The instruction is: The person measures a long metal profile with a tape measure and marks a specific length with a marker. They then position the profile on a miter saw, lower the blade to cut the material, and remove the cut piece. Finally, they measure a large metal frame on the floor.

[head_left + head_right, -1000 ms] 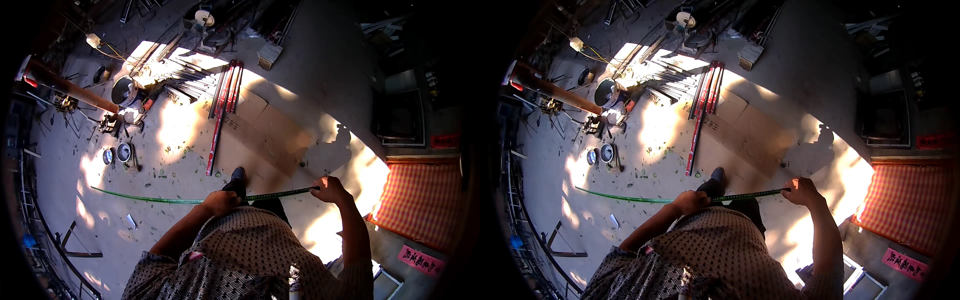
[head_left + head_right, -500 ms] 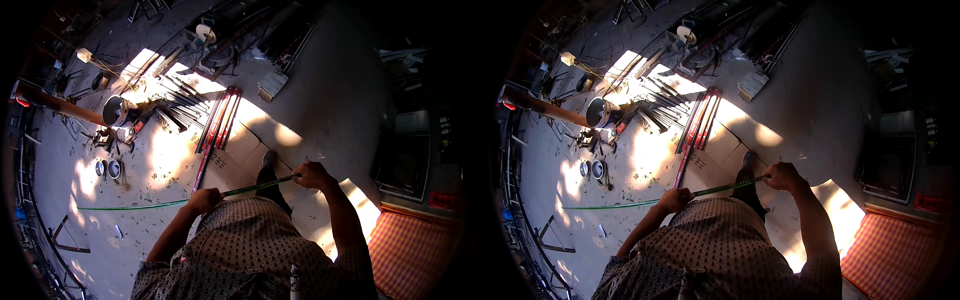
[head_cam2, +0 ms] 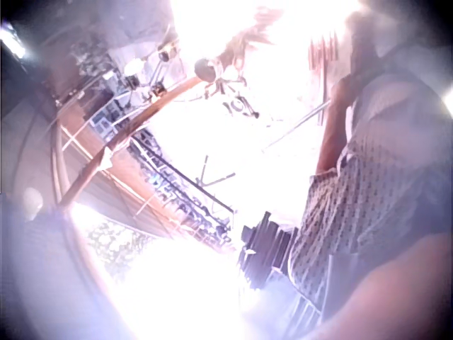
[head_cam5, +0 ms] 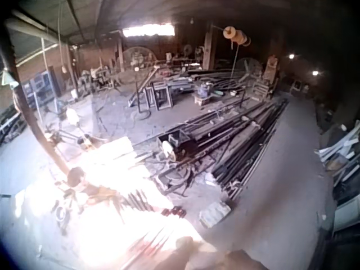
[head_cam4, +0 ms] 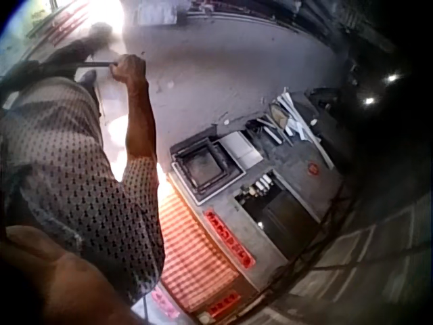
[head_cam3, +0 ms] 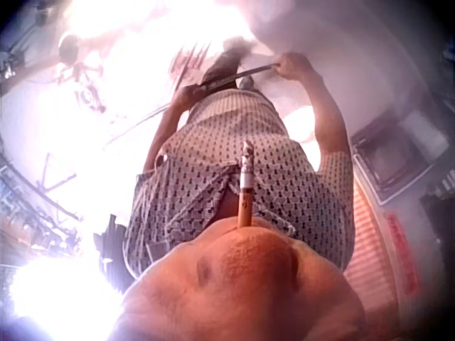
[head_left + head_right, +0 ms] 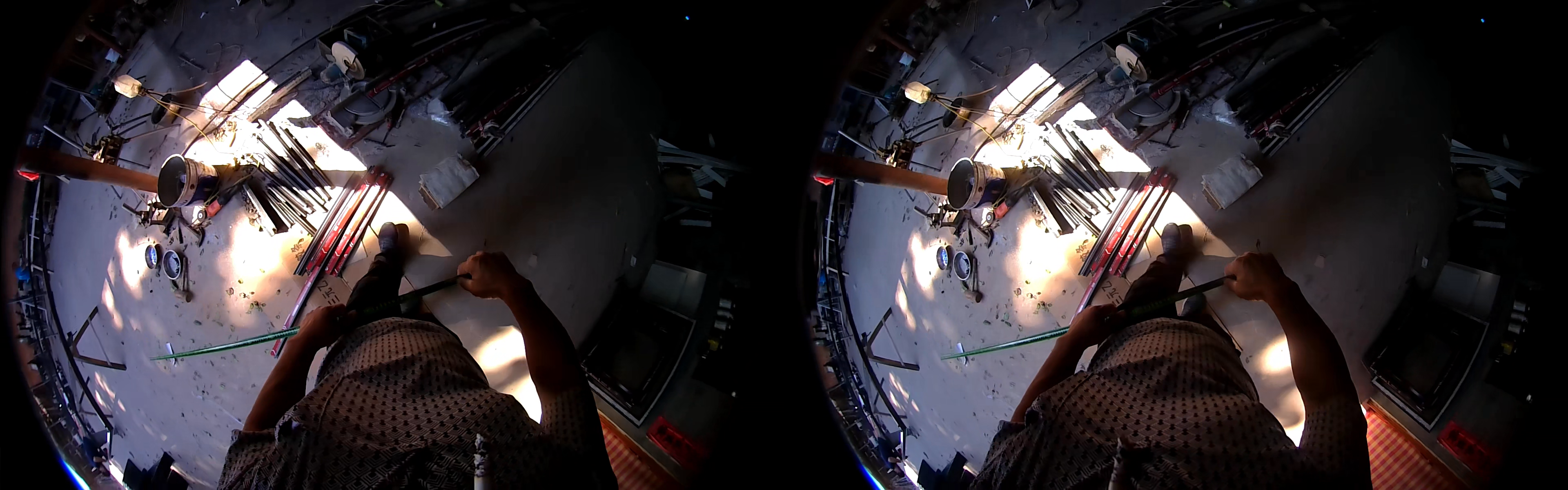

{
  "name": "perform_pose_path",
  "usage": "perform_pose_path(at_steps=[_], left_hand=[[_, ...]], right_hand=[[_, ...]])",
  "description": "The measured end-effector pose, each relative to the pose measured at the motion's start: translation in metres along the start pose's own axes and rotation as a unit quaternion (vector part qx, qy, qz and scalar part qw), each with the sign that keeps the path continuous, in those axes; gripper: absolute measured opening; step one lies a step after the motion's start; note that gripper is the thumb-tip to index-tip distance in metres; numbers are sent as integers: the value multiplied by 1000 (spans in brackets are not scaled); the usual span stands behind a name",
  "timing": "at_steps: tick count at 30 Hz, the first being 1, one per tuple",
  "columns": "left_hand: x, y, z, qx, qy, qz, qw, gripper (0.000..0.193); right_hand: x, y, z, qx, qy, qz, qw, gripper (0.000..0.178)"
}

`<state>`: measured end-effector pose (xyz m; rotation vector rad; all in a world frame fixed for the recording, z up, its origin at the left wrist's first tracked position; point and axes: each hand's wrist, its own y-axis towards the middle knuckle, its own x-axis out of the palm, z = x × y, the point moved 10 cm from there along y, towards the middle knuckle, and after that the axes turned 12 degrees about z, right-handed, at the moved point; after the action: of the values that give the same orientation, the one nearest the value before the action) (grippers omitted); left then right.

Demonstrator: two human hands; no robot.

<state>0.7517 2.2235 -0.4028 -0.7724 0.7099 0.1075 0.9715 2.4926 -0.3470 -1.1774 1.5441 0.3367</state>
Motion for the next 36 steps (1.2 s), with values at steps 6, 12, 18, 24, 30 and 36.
perform_pose_path(at_steps=[6, 12, 18, 24, 30, 36], left_hand=[[-26, 130, 16, 39, -30, -2, 999, 53], [-93, 197, 50, 7, -15, -1, 1000, 51], [-138, 256, 50, -29, -25, 50, 998, 53], [-153, 313, 56, -48, -5, 88, 995, 45], [-193, 356, 101, 4, -53, 270, 961, 34], [-202, 414, 167, -66, -25, 378, 923, 28]], right_hand=[[-38, 109, 54, -2, -13, 10, 1000, 24], [-93, 192, 73, 23, -18, -49, 998, 24], [-126, 274, 81, -16, -35, -41, 998, 28], [-138, 354, 109, -61, -31, -45, 997, 27], [-138, 446, 152, -101, -19, -102, 989, 27], [-158, 549, 207, -154, -35, -150, 976, 28]])
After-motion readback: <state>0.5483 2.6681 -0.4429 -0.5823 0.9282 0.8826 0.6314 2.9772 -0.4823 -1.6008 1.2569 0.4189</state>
